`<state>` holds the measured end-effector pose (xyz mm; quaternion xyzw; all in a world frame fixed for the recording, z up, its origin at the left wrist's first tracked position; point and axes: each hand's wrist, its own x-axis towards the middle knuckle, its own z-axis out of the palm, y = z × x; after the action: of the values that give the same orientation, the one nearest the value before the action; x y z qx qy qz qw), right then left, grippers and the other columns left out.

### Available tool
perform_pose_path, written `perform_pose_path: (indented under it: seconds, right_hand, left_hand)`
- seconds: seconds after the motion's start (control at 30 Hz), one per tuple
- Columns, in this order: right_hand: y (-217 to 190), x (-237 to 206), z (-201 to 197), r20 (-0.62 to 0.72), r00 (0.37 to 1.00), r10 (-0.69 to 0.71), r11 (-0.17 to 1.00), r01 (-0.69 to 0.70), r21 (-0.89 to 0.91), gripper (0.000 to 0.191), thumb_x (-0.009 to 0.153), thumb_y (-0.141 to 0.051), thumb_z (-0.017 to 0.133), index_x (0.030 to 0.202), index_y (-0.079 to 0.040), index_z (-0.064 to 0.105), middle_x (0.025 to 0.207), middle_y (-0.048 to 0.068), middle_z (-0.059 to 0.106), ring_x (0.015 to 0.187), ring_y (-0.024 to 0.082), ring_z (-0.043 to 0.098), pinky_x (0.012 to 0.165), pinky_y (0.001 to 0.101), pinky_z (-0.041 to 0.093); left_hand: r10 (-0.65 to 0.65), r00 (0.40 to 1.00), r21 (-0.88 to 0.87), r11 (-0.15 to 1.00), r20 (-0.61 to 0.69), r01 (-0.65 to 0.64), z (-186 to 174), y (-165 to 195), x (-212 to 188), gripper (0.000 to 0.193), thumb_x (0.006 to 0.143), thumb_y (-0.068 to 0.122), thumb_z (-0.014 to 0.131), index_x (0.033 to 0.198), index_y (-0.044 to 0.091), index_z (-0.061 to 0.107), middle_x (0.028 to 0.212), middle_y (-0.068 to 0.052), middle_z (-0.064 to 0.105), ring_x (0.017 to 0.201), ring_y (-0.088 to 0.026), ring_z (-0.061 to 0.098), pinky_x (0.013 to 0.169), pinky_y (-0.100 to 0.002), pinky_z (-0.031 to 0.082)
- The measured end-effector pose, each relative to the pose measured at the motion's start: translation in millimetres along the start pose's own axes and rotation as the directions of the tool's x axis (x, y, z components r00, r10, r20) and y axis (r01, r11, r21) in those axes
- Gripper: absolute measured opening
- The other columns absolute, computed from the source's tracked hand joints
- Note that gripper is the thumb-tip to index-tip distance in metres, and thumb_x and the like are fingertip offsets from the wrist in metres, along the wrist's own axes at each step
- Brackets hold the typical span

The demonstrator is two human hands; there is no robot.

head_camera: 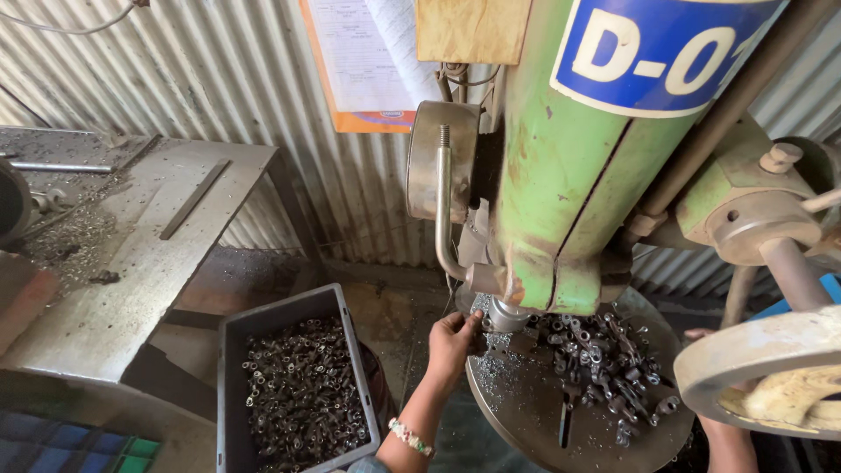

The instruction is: The person repeatedly picks small metal parts from a bin, places them under a drill press, operates the machine to drill each part, and then removes the finished part. The process is repeated continuously throughout the clip.

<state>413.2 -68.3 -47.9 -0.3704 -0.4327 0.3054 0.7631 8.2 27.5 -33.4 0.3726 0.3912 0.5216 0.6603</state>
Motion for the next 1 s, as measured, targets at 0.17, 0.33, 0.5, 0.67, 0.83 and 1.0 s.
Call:
perform_pose_path:
  seconds: [0.17,0.33,0.5,0.67,0.83,1.0]
  right_hand:
    - [-3.7,21.3,29.0,-0.025,0.998,-0.06,0.879,0.041,-0.474,0.023,0.115,-0.018,0.051,0.119,0.0,0.065,0.091,0.01,0.068,0.082,0.019,0.066,0.081,0.0346,0.051]
    - [-15.1,73.8,78.0,0.068,0.982,-0.174,0.418,0.136,-0.898,0.017,0.112,-0.013,0.056,0.111,-0.002,0.069,0.07,0.009,0.067,0.065,0.023,0.069,0.069,0.0414,0.052]
    - [-13.2,156.5,107.5,0.403,0.861,-0.312,-0.095,0.393,-0.914,0.038,0.101,-0.03,0.068,0.124,0.0,0.068,0.123,0.022,0.07,0.115,0.041,0.064,0.101,0.0522,0.051]
    - [-25.0,154.8,113.1,0.316,0.938,-0.144,-0.179,0.289,-0.94,0.052,0.094,-0.04,0.065,0.132,-0.004,0.071,0.122,0.022,0.072,0.104,0.043,0.066,0.084,0.0538,0.052]
    - [-27.0,50.9,66.9,0.038,0.998,-0.042,0.338,0.05,-0.94,0.019,0.111,-0.017,0.055,0.116,-0.011,0.072,0.073,0.004,0.071,0.074,0.019,0.071,0.068,0.0377,0.054]
    - [-44.5,-2.0,-24.9,0.036,0.911,0.411,0.852,-0.37,-0.372,0.036,0.109,-0.027,0.053,0.13,0.001,0.064,0.098,0.017,0.067,0.08,0.027,0.067,0.073,0.0388,0.055]
  left_hand:
    - [-0.072,0.997,0.034,0.997,0.041,0.071,-7.1,-10.0,8.5,0.028,0.097,0.025,0.071,0.082,0.001,0.067,0.062,-0.002,0.062,0.051,-0.01,0.056,0.048,-0.026,0.044]
    - [-0.082,0.991,-0.002,0.997,0.101,0.083,-8.1,-10.1,5.5,0.026,0.099,0.023,0.07,0.083,0.003,0.067,0.061,0.0,0.058,0.049,-0.009,0.05,0.045,-0.026,0.039]
    - [-0.097,0.985,0.007,0.995,0.142,0.097,-5.6,-11.9,15.5,0.023,0.099,0.022,0.068,0.088,0.002,0.071,0.062,0.002,0.057,0.049,-0.008,0.049,0.045,-0.026,0.038]
    - [-0.057,0.984,0.009,0.998,0.166,0.057,2.4,-8.1,23.9,0.019,0.1,0.017,0.069,0.09,0.001,0.072,0.068,0.0,0.064,0.053,-0.008,0.052,0.048,-0.026,0.041]
    - [-0.016,0.992,0.057,0.998,-0.127,0.024,-10.9,-14.9,4.2,0.02,0.1,0.02,0.065,0.094,0.003,0.073,0.074,-0.002,0.064,0.059,-0.009,0.055,0.054,-0.026,0.044]
    - [-0.253,0.705,-0.604,0.737,-0.663,-0.303,-68.8,-1.9,-17.5,0.025,0.103,0.035,0.048,0.1,0.014,0.06,0.083,-0.001,0.06,0.068,-0.013,0.05,0.064,-0.03,0.045]
